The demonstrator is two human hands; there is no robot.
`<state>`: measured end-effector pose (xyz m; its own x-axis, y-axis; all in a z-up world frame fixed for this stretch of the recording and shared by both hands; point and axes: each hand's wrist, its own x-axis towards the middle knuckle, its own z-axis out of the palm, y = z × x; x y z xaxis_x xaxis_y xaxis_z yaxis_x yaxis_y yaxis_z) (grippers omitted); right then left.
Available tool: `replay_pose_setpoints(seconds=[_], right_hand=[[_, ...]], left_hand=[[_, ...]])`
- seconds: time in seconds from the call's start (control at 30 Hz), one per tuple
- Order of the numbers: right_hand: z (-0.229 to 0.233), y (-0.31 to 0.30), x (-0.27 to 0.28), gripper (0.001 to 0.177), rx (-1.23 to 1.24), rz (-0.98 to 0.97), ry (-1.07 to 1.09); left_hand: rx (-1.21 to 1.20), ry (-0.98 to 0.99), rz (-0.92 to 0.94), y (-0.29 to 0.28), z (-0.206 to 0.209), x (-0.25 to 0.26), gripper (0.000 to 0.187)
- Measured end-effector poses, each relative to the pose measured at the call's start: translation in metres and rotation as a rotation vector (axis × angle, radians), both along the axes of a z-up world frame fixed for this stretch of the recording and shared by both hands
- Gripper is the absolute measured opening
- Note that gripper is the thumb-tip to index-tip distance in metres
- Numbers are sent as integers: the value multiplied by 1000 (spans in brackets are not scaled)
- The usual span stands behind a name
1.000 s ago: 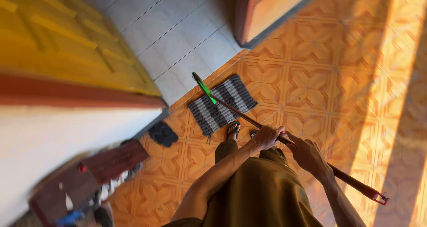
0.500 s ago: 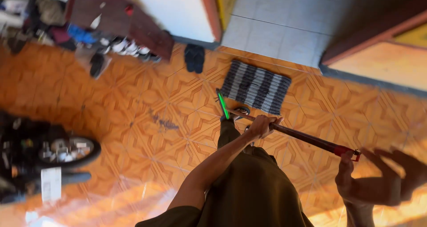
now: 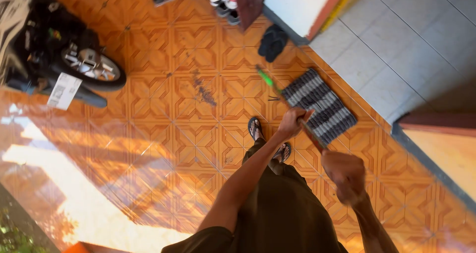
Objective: Sweeping the floor inside a room and moving into an entryway area.
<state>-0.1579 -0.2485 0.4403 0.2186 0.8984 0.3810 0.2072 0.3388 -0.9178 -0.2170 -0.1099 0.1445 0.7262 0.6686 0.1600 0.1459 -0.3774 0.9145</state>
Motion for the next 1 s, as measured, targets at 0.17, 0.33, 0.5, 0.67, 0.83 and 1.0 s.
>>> replay_pose_setpoints(seconds=[0.17, 0.33, 0.5, 0.67, 0.83, 1.0], right_hand=[[-79, 69, -2, 53, -247, 70, 99], [-107, 129, 8, 57, -209, 77, 305], [-153, 187, 1, 62, -218, 154, 499], [-191, 204, -48, 62, -322, 338, 510], [-164, 234, -15, 64, -324, 277, 465], [-56, 272, 52, 61, -161, 228, 485]], left_hand=[[-2, -20, 18, 66, -114, 5, 56], [-85, 302, 30, 99, -137, -46, 42], [-261, 652, 187, 98, -154, -135, 41], [-286, 864, 143, 75, -185, -234, 47], [-143, 822, 223, 97, -136, -211, 31], [-140, 376, 302, 173, -1, -103, 27]])
